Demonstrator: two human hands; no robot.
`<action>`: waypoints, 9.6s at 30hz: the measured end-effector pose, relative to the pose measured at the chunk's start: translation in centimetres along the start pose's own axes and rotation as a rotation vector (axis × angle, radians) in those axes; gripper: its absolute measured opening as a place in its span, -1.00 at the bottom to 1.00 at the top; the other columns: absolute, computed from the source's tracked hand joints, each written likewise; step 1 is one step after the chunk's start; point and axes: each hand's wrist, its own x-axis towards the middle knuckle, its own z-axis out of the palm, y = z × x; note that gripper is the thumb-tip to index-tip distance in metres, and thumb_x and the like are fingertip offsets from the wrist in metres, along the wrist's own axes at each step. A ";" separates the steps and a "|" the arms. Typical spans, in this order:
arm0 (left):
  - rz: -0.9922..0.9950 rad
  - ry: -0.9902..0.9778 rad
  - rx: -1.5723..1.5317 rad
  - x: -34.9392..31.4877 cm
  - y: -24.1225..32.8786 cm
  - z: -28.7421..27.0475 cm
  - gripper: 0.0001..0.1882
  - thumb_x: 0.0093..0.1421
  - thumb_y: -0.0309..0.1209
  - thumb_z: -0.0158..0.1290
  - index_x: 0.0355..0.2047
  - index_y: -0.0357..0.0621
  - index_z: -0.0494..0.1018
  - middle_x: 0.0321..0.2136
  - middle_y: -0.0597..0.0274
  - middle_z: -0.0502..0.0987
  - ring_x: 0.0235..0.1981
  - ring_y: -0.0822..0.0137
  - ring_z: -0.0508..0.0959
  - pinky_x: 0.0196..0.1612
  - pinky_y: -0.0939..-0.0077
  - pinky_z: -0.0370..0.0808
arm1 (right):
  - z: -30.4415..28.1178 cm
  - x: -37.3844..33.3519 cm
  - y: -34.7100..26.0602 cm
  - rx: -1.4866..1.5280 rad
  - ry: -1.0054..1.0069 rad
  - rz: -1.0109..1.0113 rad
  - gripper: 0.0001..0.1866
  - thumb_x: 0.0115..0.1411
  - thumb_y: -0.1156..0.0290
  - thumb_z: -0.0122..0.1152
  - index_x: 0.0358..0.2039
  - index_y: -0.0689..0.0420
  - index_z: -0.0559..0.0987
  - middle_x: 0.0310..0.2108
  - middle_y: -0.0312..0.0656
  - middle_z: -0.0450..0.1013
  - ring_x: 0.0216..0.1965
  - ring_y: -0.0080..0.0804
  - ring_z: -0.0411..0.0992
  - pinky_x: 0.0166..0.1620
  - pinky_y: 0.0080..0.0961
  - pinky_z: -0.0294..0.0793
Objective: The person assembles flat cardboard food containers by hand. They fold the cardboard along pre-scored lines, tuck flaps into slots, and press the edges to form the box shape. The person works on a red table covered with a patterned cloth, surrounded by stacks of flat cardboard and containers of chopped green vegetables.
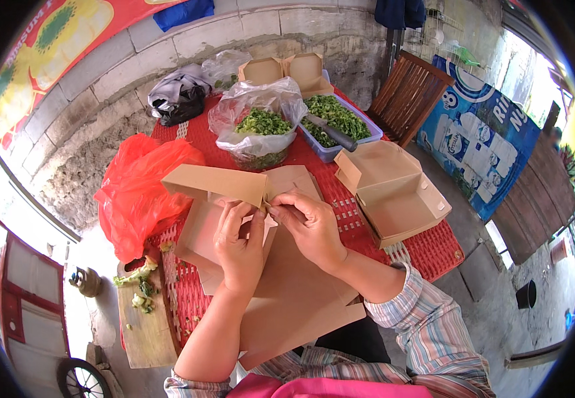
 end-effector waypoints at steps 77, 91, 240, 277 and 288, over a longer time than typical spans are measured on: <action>-0.443 -0.114 -0.032 1.0 -4.1 -2.8 -0.31 0.34 -0.55 -0.25 0.40 -0.11 -0.27 0.22 -0.15 0.22 0.17 -0.03 0.37 0.14 0.21 0.34 | 1.2 -0.6 5.0 0.084 -0.372 0.358 -0.22 0.24 0.03 0.23 0.27 0.22 0.14 -0.10 -0.01 0.44 -0.18 -0.30 0.51 -0.14 -0.42 0.54; 0.026 0.116 0.508 0.7 -1.9 -0.9 -0.16 0.11 -0.52 0.13 0.33 -0.18 -0.08 0.09 -0.13 0.26 0.03 -0.03 0.35 0.14 0.18 0.29 | 0.3 0.4 2.5 0.521 -0.072 0.614 -0.47 0.33 0.09 0.04 0.10 0.26 0.30 -0.18 -0.08 0.45 -0.31 -0.38 0.54 -0.26 -0.46 0.60; 0.011 0.036 -0.440 0.9 -0.6 -2.9 -0.38 0.22 -0.26 0.19 0.18 -0.29 0.22 -0.04 0.08 0.47 0.03 0.26 0.46 0.09 0.34 0.41 | -0.1 0.5 0.1 -0.765 -0.216 -0.529 -0.30 0.11 0.46 0.10 0.30 -0.31 0.32 0.14 0.01 0.35 -0.06 -0.05 0.38 0.05 -0.26 0.45; 0.288 -0.183 0.912 -2.5 -0.2 -3.5 -0.72 0.28 -0.38 0.07 -0.02 -0.18 0.48 -0.14 0.12 0.55 -0.13 0.09 0.56 -0.12 0.24 0.50 | -0.3 0.7 -0.6 -0.494 0.062 -0.369 -0.79 0.13 0.63 0.16 -0.18 0.24 0.47 -0.30 -0.06 0.43 -0.23 -0.07 0.43 -0.22 -0.24 0.43; 0.225 0.277 0.466 -4.9 -4.7 -2.0 -0.75 0.34 -0.34 -0.01 -0.07 -0.14 0.53 -0.27 0.11 0.59 -0.16 0.13 0.59 -0.16 0.31 0.53 | -0.3 0.8 0.1 -0.190 0.034 -0.140 -0.88 0.23 0.54 0.13 -0.25 0.32 0.49 -0.35 -0.08 0.38 -0.35 -0.17 0.41 -0.29 -0.36 0.42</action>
